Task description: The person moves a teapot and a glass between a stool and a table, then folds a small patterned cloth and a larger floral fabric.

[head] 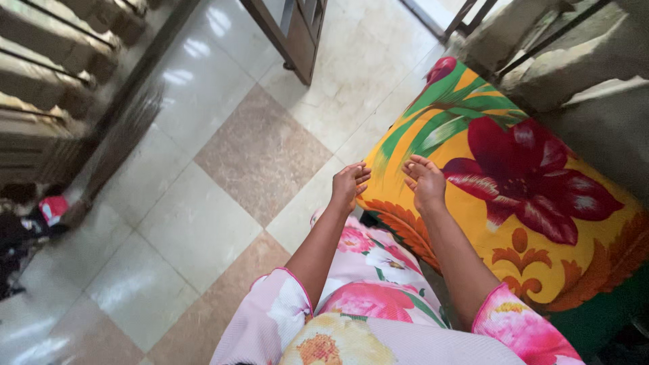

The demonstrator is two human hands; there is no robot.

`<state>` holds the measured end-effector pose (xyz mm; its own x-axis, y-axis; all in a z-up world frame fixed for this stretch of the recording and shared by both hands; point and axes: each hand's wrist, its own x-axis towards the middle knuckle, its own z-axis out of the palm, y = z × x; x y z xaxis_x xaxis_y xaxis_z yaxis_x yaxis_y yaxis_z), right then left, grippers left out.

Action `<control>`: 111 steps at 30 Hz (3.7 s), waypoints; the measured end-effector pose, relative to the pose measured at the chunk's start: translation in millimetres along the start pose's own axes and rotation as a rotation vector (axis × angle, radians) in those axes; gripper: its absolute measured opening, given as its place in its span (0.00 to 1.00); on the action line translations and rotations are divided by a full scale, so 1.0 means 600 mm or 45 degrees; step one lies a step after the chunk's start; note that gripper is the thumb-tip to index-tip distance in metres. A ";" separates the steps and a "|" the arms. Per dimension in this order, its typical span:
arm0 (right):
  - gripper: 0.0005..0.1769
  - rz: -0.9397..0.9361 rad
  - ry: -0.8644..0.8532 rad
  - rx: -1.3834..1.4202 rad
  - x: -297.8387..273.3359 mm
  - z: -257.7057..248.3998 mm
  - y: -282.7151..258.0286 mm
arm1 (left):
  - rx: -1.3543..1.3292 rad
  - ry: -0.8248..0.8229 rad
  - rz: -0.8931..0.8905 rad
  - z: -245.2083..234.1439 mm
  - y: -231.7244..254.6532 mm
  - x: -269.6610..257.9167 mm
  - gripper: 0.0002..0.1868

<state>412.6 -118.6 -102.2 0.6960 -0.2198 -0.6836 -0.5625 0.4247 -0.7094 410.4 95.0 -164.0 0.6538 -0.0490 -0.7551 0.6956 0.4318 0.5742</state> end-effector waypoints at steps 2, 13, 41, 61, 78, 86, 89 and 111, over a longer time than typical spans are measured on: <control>0.15 0.043 0.002 -0.034 0.019 0.003 0.007 | -0.011 0.042 -0.010 -0.023 -0.015 0.023 0.17; 0.20 0.241 0.071 -0.125 0.129 0.015 0.101 | 0.115 0.105 -0.212 -0.094 -0.082 0.198 0.18; 0.17 0.264 0.710 -0.729 0.458 0.020 0.381 | 0.794 0.186 -0.240 -0.093 -0.271 0.571 0.20; 0.22 0.298 0.761 -1.287 0.455 0.063 0.345 | 0.932 -0.029 -0.512 -0.139 -0.380 0.704 0.40; 0.24 0.255 0.843 -1.352 0.452 0.081 0.345 | 0.536 -0.098 -0.226 -0.086 -0.111 0.523 0.19; 0.19 0.315 0.567 -1.129 0.446 0.032 0.358 | 0.814 -0.158 0.112 -0.041 -0.095 0.406 0.16; 0.25 0.351 0.259 -0.553 0.438 -0.025 0.362 | 0.957 -0.223 0.333 -0.020 -0.074 0.361 0.18; 0.20 -0.580 0.839 -0.637 -0.020 -0.013 0.038 | 0.191 -0.730 -0.383 0.261 -0.028 0.112 0.16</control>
<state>387.9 -113.2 -111.5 0.5899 -0.7887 -0.1732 -0.5308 -0.2171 -0.8193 489.2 -56.6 -175.0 0.4505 -0.6369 -0.6256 0.8795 0.1960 0.4337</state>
